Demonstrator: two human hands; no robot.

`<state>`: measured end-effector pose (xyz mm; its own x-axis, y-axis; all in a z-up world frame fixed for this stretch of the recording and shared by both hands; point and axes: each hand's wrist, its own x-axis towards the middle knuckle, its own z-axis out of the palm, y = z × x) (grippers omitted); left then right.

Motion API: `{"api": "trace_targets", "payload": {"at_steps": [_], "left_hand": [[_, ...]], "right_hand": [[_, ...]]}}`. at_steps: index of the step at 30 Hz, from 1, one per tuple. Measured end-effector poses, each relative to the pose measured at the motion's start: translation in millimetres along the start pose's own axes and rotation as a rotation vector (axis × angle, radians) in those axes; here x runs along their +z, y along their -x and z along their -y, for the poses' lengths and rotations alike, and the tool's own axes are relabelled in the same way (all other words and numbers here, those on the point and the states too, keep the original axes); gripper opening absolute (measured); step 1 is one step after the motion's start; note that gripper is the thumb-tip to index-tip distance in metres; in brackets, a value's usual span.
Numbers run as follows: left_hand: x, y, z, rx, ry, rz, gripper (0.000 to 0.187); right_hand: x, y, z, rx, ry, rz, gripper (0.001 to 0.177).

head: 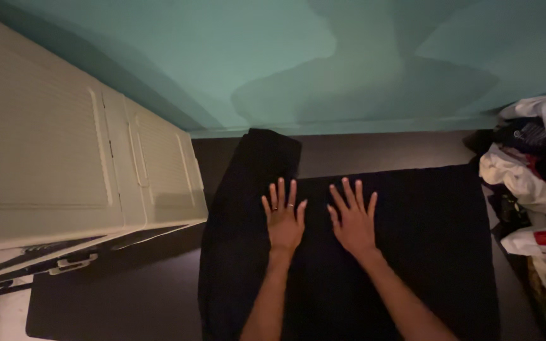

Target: The person folds a blue shirt and a black shirt on a table, then places the folded blue shirt into a plastic cabinet.

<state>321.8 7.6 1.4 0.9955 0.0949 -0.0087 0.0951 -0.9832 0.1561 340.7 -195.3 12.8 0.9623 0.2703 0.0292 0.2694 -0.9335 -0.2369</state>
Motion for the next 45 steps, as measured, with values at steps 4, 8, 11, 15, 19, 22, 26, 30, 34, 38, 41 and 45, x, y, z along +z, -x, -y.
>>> {"api": "trace_targets", "payload": {"at_steps": [4,8,11,15,19,22,26,30,34,38,41,45], "left_hand": [[8.0,-7.0,27.1,-0.053,-0.029,0.197,0.065],[6.1,-8.0,87.7,-0.068,0.071,-0.013,0.064],[-1.5,-5.5,133.6,-0.072,0.085,-0.042,0.062],[-7.4,-11.2,154.0,0.016,0.002,-0.117,0.062],[-16.4,-10.3,117.8,-0.114,-0.502,0.076,0.066],[-19.6,39.6,43.4,-0.230,0.225,-0.007,0.068],[-19.8,116.8,-32.9,0.036,0.134,0.079,0.062],[-12.6,161.2,-7.2,-0.025,0.133,0.136,0.062],[-13.5,182.0,73.3,-0.081,0.063,-0.067,0.064],[-18.5,192.2,143.2,-0.125,0.056,-0.018,0.062],[-19.1,203.4,165.3,-0.067,0.118,-0.071,0.058],[-10.2,200.8,151.8,-0.269,-0.072,-0.107,0.060]], "right_hand": [[-3.1,-13.1,-38.4,0.007,0.100,0.000,0.073],[-25.6,1.8,-120.3,0.017,0.064,-0.154,0.078],[-35.8,13.9,-168.3,0.175,-0.004,-0.136,0.079],[-39.4,20.1,-203.5,0.270,0.002,-0.158,0.076],[-39.1,14.4,-161.4,0.353,0.313,-0.211,0.070],[-49.7,28.7,-69.5,0.305,0.294,-0.014,0.068],[-34.1,92.3,52.2,-0.072,0.218,0.216,0.060],[-16.9,146.0,39.8,-0.053,0.023,-0.002,0.068],[-22.8,167.7,-41.9,0.078,0.144,0.082,0.070],[-42.3,193.5,-128.4,0.144,0.117,-0.065,0.069],[-55.6,216.2,-179.8,0.086,0.003,-0.216,0.067],[-63.7,235.9,-198.9,0.279,0.281,-0.221,0.067]]}}
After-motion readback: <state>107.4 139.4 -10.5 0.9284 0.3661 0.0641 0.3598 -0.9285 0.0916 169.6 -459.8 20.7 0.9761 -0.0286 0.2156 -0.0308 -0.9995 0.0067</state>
